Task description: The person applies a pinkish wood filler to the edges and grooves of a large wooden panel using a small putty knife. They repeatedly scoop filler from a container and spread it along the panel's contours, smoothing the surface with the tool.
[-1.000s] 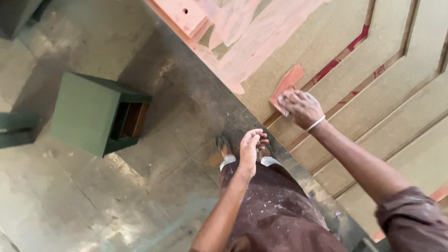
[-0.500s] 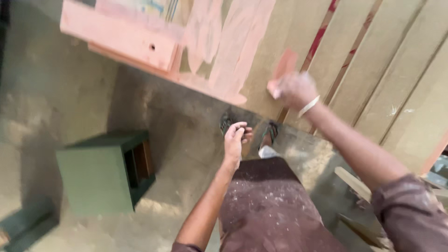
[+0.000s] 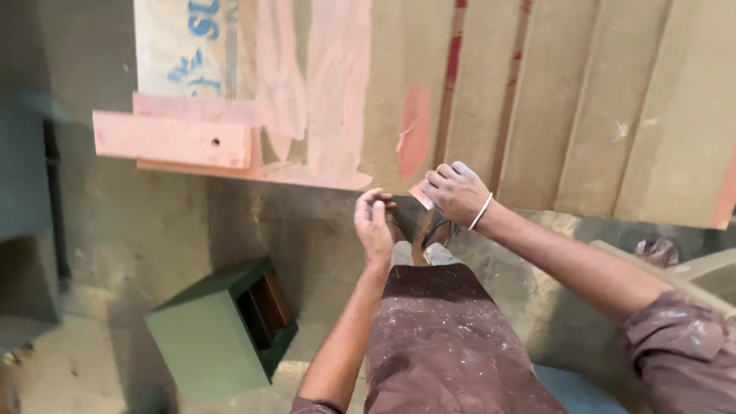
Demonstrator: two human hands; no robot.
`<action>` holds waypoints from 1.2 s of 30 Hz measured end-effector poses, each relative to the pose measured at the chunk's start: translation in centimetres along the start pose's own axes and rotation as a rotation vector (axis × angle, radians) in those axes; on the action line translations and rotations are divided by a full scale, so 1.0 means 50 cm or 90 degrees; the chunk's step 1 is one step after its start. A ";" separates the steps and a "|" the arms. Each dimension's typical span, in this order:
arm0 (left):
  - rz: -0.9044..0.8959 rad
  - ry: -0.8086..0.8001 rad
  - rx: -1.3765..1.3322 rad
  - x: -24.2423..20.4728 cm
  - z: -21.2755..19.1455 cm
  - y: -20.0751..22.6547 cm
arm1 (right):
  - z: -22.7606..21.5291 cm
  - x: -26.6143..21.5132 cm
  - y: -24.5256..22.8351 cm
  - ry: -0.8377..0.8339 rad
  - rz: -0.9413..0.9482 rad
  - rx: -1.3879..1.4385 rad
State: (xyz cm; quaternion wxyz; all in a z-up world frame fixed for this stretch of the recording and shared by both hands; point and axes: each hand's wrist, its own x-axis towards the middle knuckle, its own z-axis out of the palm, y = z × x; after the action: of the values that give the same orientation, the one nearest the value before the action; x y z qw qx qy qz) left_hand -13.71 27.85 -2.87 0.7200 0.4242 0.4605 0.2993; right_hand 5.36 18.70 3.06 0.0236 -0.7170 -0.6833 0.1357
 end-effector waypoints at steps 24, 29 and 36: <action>0.808 -1.157 0.545 -0.173 0.915 -0.420 | 0.407 -0.554 0.268 1.283 1.205 0.442; 0.798 -1.248 0.495 -0.177 0.960 -0.474 | 0.340 -0.525 0.296 1.153 1.207 0.184; 0.771 -1.212 0.514 -0.181 0.950 -0.478 | 0.314 -0.487 0.219 0.469 1.187 0.639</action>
State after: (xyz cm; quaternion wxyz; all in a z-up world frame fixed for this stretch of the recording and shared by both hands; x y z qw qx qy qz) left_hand 27.23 -6.54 -10.09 0.3288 0.8187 -0.4707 -0.0103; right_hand 11.76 -8.40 -10.48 0.3995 -0.8542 0.3018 0.1401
